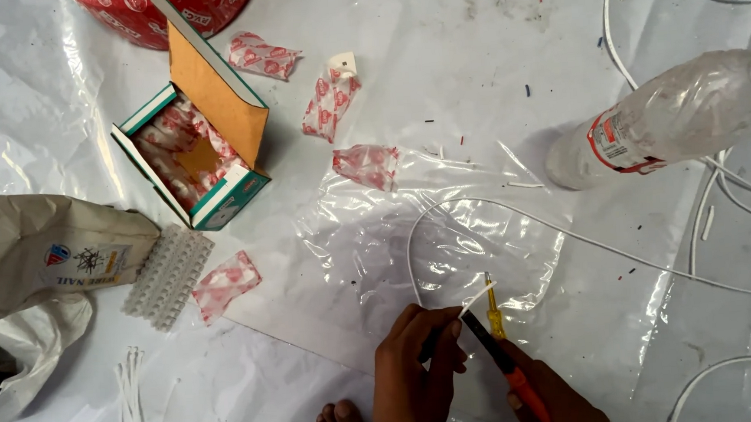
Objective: The recorder is wiring a small two-pin electrical plug or socket using a screwdriver and pliers.
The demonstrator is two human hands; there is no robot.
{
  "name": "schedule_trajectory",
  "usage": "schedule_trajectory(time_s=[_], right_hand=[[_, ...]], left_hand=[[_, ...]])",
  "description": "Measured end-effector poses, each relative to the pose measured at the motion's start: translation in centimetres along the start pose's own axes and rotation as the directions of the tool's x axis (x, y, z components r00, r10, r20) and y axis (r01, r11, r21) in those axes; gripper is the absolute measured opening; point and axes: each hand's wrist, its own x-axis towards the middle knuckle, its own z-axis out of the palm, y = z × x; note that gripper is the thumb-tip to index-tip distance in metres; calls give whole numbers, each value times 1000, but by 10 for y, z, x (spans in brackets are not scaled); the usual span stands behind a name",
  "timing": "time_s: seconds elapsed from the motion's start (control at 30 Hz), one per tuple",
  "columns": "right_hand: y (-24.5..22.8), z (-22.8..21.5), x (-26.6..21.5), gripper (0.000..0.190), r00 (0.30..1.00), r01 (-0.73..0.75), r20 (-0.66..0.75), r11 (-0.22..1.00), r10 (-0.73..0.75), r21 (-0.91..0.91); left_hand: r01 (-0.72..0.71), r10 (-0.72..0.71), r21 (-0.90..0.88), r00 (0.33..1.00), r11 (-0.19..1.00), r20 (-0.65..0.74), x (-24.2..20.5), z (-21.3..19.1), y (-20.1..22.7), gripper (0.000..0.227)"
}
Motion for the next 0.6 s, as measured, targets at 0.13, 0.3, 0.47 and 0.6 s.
schedule_trajectory(time_s=[0.13, 0.3, 0.47, 0.6], right_hand=[[-31, -21, 32, 69, 998, -59, 22, 997, 60, -45], [-54, -29, 29, 68, 986, -155, 40, 982, 160, -108], [-65, -33, 28, 69, 984, -170, 39, 980, 174, -101], [-63, -33, 30, 71, 983, -169, 58, 983, 174, -71]], left_hand=[[-4, 4, 5, 1000, 1000, 14, 1, -2, -1, 21], [20, -20, 13, 1000, 1000, 14, 1, -3, -1, 21], [2, -3, 22, 1000, 1000, 19, 2, -4, -2, 22], [23, -23, 14, 1000, 1000, 4, 1, -4, -3, 21]])
